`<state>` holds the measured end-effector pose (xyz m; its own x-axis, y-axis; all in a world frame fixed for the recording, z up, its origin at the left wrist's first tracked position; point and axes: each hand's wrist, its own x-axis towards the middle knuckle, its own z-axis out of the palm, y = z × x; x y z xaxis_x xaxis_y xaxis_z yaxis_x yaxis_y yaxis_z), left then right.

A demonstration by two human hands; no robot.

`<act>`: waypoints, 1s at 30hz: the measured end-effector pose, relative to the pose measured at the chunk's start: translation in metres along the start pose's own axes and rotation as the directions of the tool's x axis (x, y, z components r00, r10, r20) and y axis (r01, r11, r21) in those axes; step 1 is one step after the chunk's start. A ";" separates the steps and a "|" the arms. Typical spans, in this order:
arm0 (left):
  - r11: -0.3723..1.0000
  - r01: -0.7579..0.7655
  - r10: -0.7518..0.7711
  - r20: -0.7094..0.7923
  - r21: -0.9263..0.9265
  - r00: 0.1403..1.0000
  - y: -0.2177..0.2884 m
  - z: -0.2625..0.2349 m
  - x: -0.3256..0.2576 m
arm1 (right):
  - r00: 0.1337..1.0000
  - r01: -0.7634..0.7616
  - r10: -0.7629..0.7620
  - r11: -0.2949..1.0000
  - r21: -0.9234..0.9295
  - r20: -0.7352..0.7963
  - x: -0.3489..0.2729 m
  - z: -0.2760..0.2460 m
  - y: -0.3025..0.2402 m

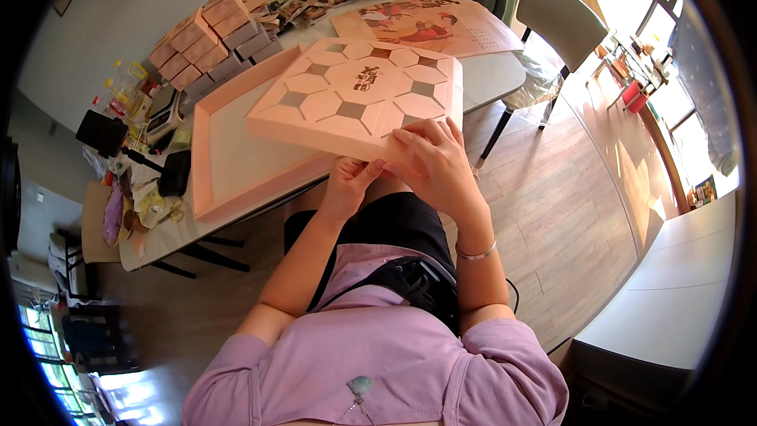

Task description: The person assembles a pink paper box by folding the side flaps and pressing the internal honeycomb dividers into place. They repeatedly adjust the edges and corners to ensure the structure is secure, working on a single unit throughout the clip.

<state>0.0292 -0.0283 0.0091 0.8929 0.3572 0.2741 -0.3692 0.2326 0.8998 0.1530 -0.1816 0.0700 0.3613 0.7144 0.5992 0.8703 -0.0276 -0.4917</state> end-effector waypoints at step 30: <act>0.981 -0.147 0.136 -0.094 -0.125 0.986 -0.015 0.010 0.010 | 0.953 -0.131 0.235 0.890 0.437 -0.191 -0.026 0.023 0.036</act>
<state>0.0462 -0.0370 0.0022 0.8061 0.4690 0.3609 -0.5260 0.2882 0.8002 0.1676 -0.1852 0.0217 0.6123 0.5411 0.5764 0.5805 0.1872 -0.7924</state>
